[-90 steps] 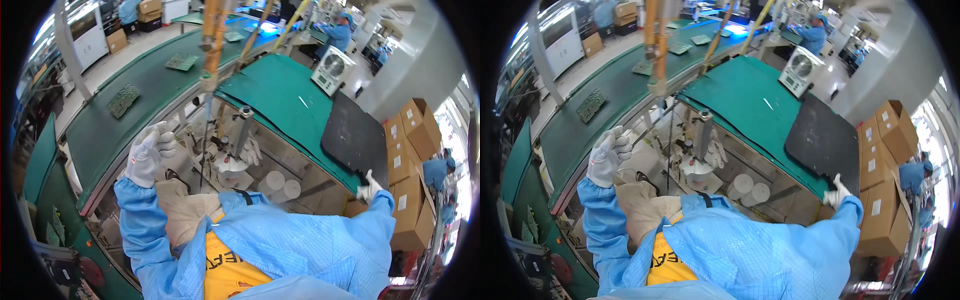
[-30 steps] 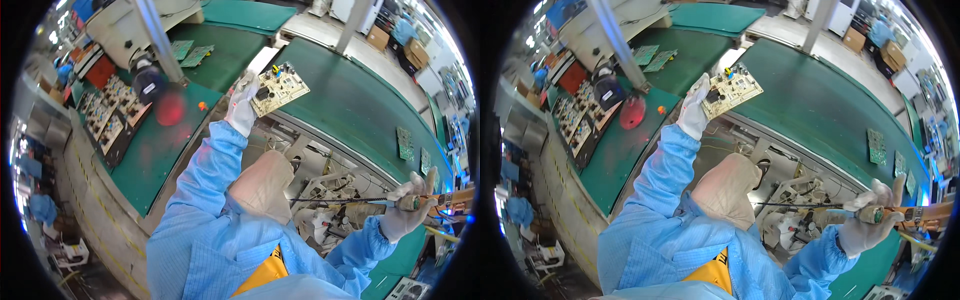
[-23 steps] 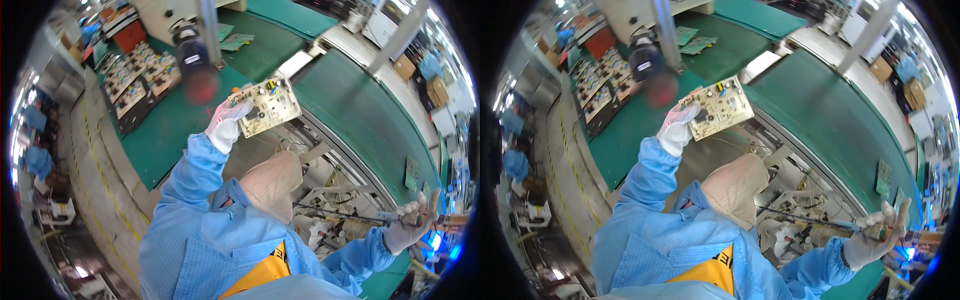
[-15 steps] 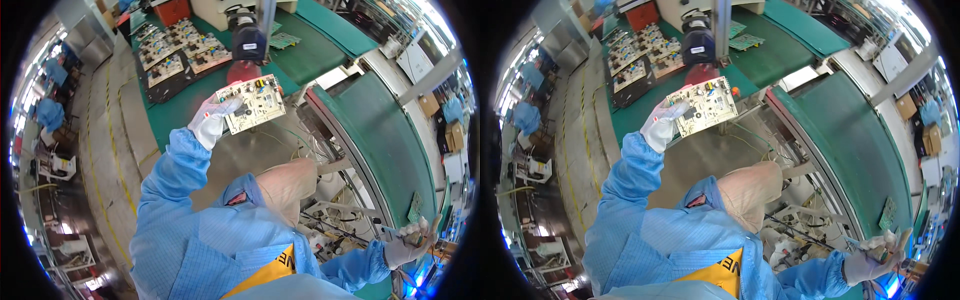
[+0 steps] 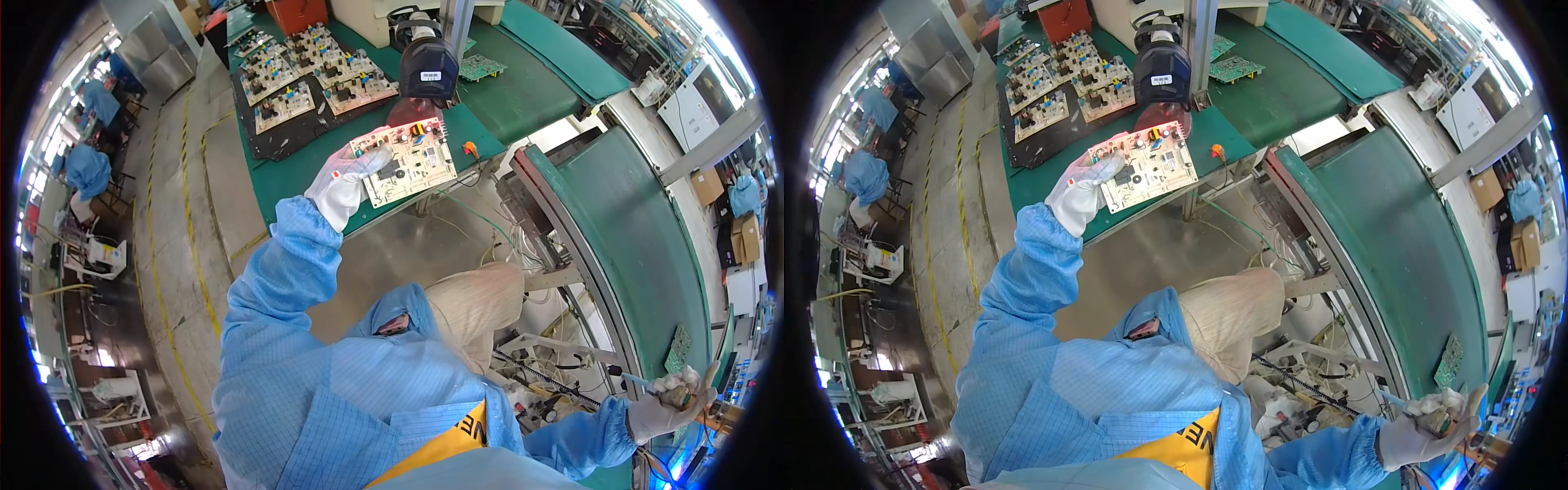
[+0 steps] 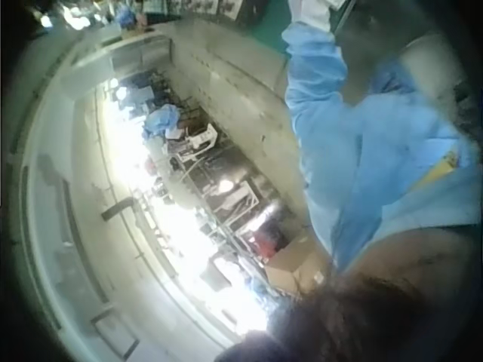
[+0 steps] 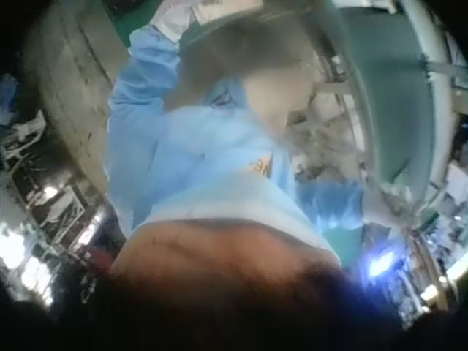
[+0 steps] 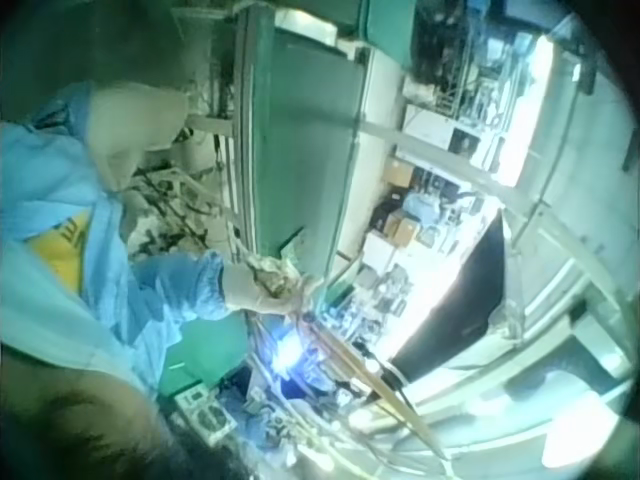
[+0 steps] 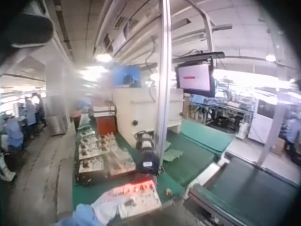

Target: Assembling components onto circuit boards and using an electric screwdriver at a manual assembly station.

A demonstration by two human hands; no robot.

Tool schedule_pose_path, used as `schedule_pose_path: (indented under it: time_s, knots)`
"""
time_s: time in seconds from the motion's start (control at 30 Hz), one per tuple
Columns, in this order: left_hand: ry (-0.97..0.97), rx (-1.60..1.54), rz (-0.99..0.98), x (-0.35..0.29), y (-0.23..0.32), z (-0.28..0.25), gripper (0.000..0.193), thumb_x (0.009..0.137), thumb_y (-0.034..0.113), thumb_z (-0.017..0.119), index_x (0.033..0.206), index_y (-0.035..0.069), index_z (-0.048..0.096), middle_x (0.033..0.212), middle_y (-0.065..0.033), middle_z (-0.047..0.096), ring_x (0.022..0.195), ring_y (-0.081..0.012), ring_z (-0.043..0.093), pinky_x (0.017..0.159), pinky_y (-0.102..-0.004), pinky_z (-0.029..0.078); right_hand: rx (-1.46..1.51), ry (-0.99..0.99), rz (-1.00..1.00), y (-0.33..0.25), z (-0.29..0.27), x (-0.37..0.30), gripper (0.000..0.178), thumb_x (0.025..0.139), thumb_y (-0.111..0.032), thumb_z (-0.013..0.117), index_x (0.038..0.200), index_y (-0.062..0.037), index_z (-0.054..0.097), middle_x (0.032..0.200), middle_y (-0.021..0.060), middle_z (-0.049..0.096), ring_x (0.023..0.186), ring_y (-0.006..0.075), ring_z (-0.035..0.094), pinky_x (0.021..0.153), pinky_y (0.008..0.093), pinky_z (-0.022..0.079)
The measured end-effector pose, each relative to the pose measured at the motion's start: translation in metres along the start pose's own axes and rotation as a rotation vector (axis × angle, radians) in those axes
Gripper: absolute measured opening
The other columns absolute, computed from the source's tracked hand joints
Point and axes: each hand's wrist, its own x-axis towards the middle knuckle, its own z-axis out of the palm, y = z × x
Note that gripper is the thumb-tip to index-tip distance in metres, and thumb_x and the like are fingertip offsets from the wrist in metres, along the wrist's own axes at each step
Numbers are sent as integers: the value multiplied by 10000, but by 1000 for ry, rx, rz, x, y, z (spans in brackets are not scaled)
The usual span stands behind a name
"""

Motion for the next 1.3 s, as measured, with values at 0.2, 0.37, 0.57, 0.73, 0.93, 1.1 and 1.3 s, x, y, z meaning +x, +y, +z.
schedule_pose_path:
  time_s: [0.2, 0.37, 0.57, 0.73, 0.93, 1.1, 1.3]
  knots:
    - [29, -59, -11, 1, -4, -11, 425, 901, 111, 640, 1282, -15, 500, 1185, -143, 619, 1052, -248, 635, 939, -391, 528, 128, 45, 52, 5, -4, 6, 496, 991, -348, 455, 1379, -41, 421, 860, 15, 535, 581, 69, 497, 427, 169, 373]
    - [-157, -166, -66, -16, 2, 21, 431, 904, 99, 630, 1287, -30, 478, 1201, -166, 608, 1061, -276, 633, 923, -409, 542, 143, 3, 51, 7, -10, 7, 496, 983, -338, 468, 1374, -36, 417, 845, 8, 531, 585, 71, 514, 439, 176, 414]
    - [-132, -80, -148, 0, -13, 59, 459, 900, 96, 638, 1313, 4, 461, 1199, -128, 612, 1065, -237, 625, 913, -399, 533, 210, -106, 15, 6, -19, 11, 484, 974, -277, 483, 1380, -25, 406, 957, 65, 512, 766, 107, 550, 559, 204, 495]
    - [-309, -201, -63, 66, -53, 92, 609, 842, 114, 719, 1369, 19, 430, 1252, -112, 588, 1100, -193, 604, 939, -330, 507, 413, -204, 130, -5, -25, 16, 602, 921, -333, 562, 1399, -13, 384, 982, 79, 463, 874, 192, 503, 711, 325, 493]
    - [22, 723, 497, 189, -81, 122, 534, 780, 130, 736, 1285, 146, 562, 1148, -116, 644, 992, -222, 644, 841, -317, 521, 528, -174, 104, 5, -59, 25, 778, 840, -443, 641, 1412, 3, 359, 916, 64, 419, 813, 180, 465, 587, 292, 445]
    - [178, 1437, 638, 269, -112, 112, 490, 777, 205, 712, 1234, 328, 584, 1070, -88, 645, 962, -289, 631, 802, -400, 507, 402, -249, 107, 9, -90, 26, 868, 799, -493, 679, 1410, 24, 342, 938, 59, 411, 780, 148, 444, 492, 242, 384]
    - [-73, 1822, 353, 289, -126, 119, 571, 709, 175, 618, 1278, 175, 574, 1259, -148, 590, 1174, -309, 551, 1008, -403, 432, 647, -840, 571, 29, -169, 65, 656, 943, -416, 458, 1463, -56, 285, 1327, 154, 474, 1104, 319, 521, 845, 457, 479]
